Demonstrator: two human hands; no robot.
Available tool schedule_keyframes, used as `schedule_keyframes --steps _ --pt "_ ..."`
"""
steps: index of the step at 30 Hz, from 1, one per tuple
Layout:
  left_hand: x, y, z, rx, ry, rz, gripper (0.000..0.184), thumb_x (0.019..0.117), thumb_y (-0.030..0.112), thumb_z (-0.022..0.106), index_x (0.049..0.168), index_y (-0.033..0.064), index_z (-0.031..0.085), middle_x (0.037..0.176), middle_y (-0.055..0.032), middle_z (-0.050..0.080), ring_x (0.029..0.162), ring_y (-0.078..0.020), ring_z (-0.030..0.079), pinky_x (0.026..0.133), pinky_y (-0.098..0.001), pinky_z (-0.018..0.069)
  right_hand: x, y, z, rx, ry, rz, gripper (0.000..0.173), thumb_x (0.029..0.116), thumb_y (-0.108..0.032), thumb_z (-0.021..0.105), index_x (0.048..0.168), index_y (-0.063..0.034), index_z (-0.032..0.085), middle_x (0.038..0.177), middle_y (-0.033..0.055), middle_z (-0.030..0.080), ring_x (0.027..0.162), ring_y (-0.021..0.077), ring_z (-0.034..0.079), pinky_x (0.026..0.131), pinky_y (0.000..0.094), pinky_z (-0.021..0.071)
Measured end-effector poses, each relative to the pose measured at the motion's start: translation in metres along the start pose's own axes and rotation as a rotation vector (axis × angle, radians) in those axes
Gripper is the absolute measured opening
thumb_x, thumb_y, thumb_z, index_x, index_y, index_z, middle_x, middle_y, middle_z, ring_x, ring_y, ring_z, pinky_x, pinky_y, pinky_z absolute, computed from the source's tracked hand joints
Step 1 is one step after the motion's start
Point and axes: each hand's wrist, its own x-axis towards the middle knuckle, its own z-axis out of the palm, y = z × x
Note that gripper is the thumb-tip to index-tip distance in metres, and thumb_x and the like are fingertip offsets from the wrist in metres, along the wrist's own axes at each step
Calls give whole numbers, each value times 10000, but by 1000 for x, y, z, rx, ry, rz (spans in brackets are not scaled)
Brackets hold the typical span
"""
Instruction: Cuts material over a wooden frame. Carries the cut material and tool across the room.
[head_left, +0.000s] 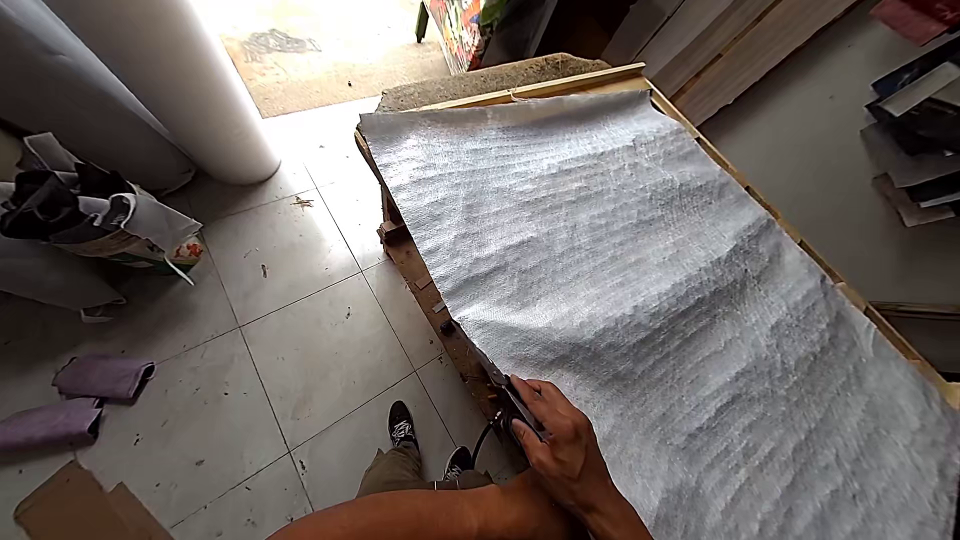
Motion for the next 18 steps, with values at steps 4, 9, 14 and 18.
schedule_keyframes --steps 4,9,14,18 --pt "-5 35 -74 -57 -329 -148 355 1075 220 492 1259 -42 646 1274 -256 653 1252 -404 588 1038 -574 428 -4 -6 -10 17 5 18 516 818 -300 680 1295 -108 721 1161 57 720 990 129 693 798 284 597" --pt "-28 -23 -31 -426 111 -324 420 916 254 720 1184 -65 672 1180 -253 689 1166 -359 641 1037 -539 463 -10 -10 -21 -2 -88 54 623 777 -393 687 1339 -124 687 1229 78 690 1068 213 666 837 432 564" --pt "-43 -74 -55 -322 440 -364 359 996 252 526 963 -64 692 946 -224 716 963 -338 704 872 -528 531 14 -10 -4 -10 -81 89 607 759 -342 701 1338 -158 690 1218 34 682 1073 178 654 842 415 567" --pt "-44 -79 -65 -238 389 -291 342 962 242 624 1081 -74 682 1057 -234 715 1058 -326 690 971 -492 515 28 -10 4 -30 -74 53 581 796 -325 682 1356 -173 684 1216 45 680 1083 201 652 856 438 562"
